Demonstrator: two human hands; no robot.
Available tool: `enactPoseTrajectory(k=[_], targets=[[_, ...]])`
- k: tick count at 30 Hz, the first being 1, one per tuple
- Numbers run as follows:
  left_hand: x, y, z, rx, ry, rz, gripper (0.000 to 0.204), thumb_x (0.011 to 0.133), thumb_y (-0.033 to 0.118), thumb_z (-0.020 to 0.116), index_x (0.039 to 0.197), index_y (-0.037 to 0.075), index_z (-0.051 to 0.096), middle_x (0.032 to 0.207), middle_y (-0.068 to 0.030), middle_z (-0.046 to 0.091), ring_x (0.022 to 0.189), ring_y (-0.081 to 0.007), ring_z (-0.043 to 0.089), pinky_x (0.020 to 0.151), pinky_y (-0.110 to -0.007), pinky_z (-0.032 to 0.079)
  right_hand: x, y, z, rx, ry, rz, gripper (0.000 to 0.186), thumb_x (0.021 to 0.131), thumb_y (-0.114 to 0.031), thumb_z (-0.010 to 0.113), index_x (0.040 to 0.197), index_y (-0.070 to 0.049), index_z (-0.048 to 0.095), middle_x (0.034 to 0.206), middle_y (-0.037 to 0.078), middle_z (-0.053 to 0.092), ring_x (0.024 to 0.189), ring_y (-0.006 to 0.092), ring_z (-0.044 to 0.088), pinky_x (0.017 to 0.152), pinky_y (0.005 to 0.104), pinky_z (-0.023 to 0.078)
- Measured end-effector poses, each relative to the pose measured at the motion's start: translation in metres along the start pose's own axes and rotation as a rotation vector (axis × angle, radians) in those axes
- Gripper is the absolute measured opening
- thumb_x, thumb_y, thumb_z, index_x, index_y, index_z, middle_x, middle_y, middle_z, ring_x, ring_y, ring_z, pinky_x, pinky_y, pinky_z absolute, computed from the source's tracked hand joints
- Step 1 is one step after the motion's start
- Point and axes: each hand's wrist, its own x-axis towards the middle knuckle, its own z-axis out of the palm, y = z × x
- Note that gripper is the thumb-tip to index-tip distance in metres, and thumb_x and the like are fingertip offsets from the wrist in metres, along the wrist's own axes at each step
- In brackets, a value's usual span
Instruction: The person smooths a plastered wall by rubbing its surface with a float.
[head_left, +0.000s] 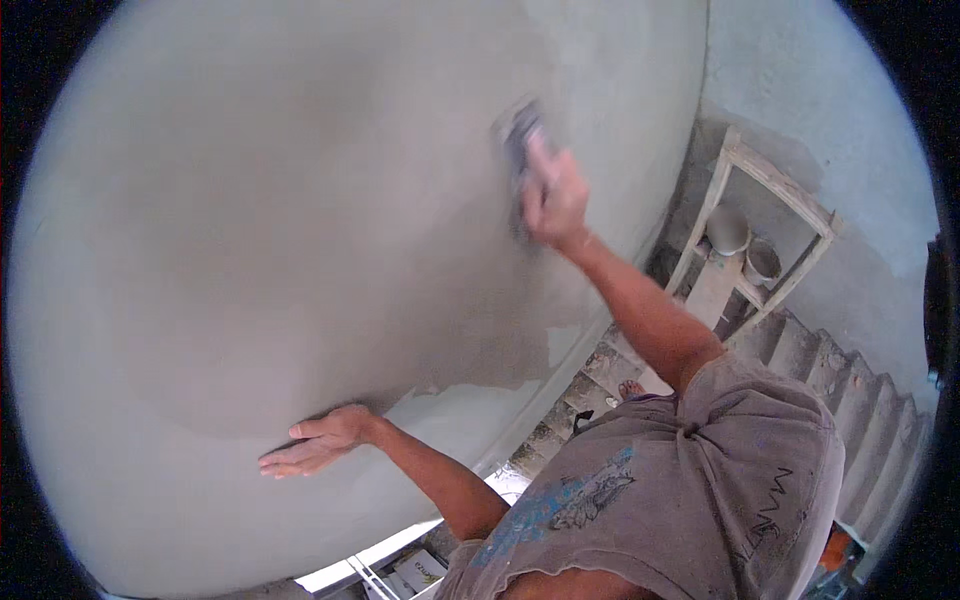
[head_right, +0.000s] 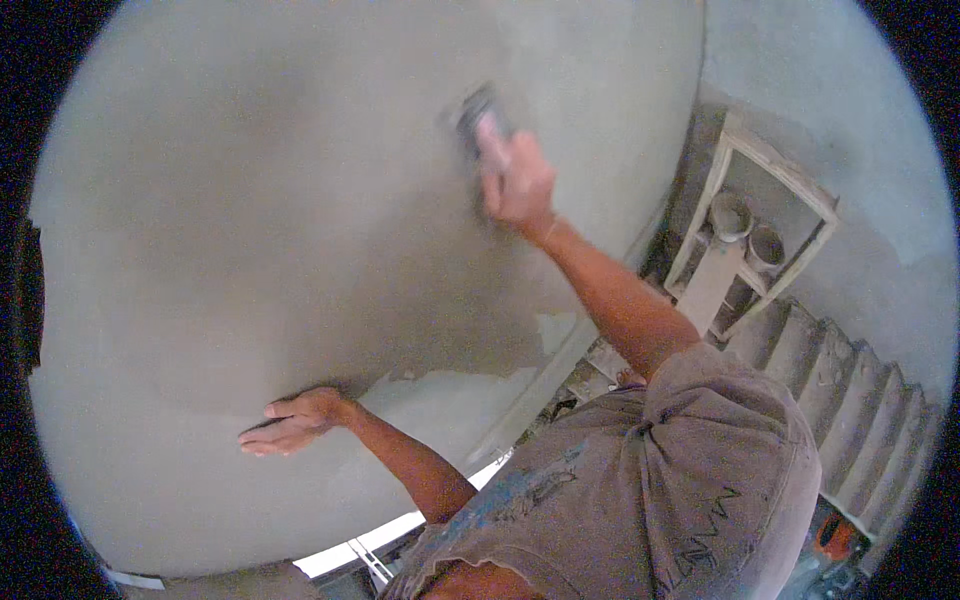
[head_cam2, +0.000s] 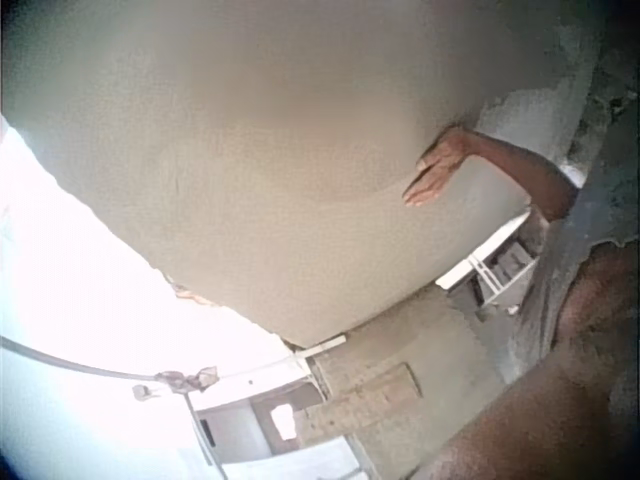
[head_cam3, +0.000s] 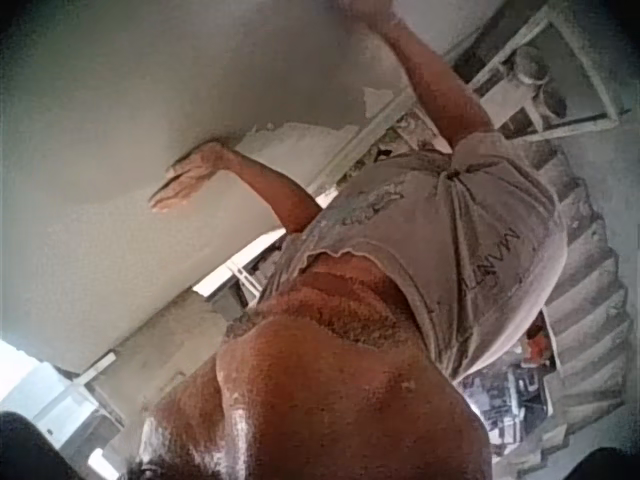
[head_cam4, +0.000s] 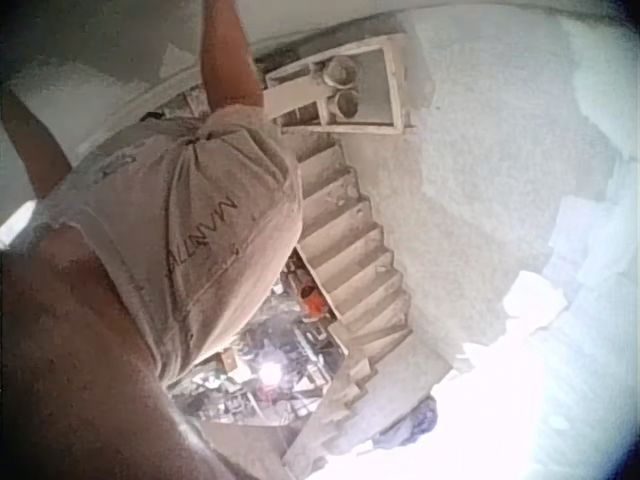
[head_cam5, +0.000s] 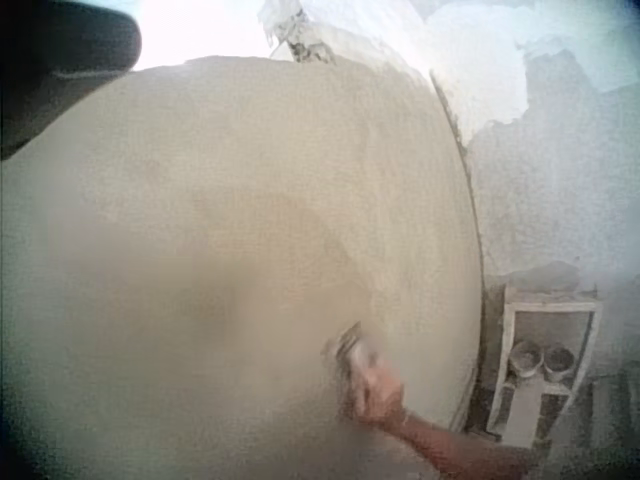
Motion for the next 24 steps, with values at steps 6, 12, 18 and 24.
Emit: enactPoseTrajectory(k=[6, 12, 18, 24], targets=[[0.001, 0.0, -0.001, 0.008, -0.001, 0.017, 0.07, 0.11, 0.048, 0.026, 0.161, 0.001, 0.023, 0.167, -0.0207, 0.021, 0.156, -0.0386, 0.014, 0.123, -0.055, 0.01, 0.128, -0.002, 0.017, 0.062, 0.261, 0.364, 0.046, 0.098, -0.005, 0.051, 0.143, 0.007, 0.052, 0.145, 0.026, 0.055, 0.137, 0.035, 0.051, 0.114, 0.0374, 0.038], [0.003, -0.005, -0.002, -0.017, -0.056, -0.019, 0.072, 0.109, 0.05, 0.027, 0.162, 0.001, 0.02, 0.168, -0.0227, 0.018, 0.155, -0.0393, 0.014, 0.123, -0.056, 0.011, 0.003, -0.138, -0.01, 0.163, -0.273, -0.042, 0.048, 0.086, -0.004, 0.065, 0.133, 0.004, 0.063, 0.096, 0.018, 0.064, 0.087, 0.0355, 0.064, 0.079, 0.0429, 0.053], [0.056, -0.042, -0.018, -0.035, 0.017, 0.01, 0.07, 0.11, 0.046, 0.029, 0.162, 0.001, 0.019, 0.169, -0.0238, 0.01, 0.155, -0.0389, 0.011, 0.124, -0.055, 0.011, -0.042, -0.053, -0.005, 0.043, -0.205, 0.084, 0.049, 0.086, -0.004, 0.066, 0.134, 0.006, 0.06, 0.109, 0.023, 0.068, 0.088, 0.0399, 0.063, 0.082, 0.0466, 0.052], [0.062, -0.058, -0.011, -0.123, 0.06, 0.023, 0.073, 0.108, 0.052, 0.031, 0.162, 0.003, 0.022, 0.168, -0.0228, 0.016, 0.156, -0.0374, 0.014, 0.124, -0.056, 0.009, -0.053, -0.132, 0.014, 0.2, 0.023, 0.104, 0.044, 0.094, -0.006, 0.06, 0.138, -0.007, 0.062, 0.119, 0.015, 0.068, 0.082, 0.0294, 0.063, 0.074, 0.0464, 0.054]])
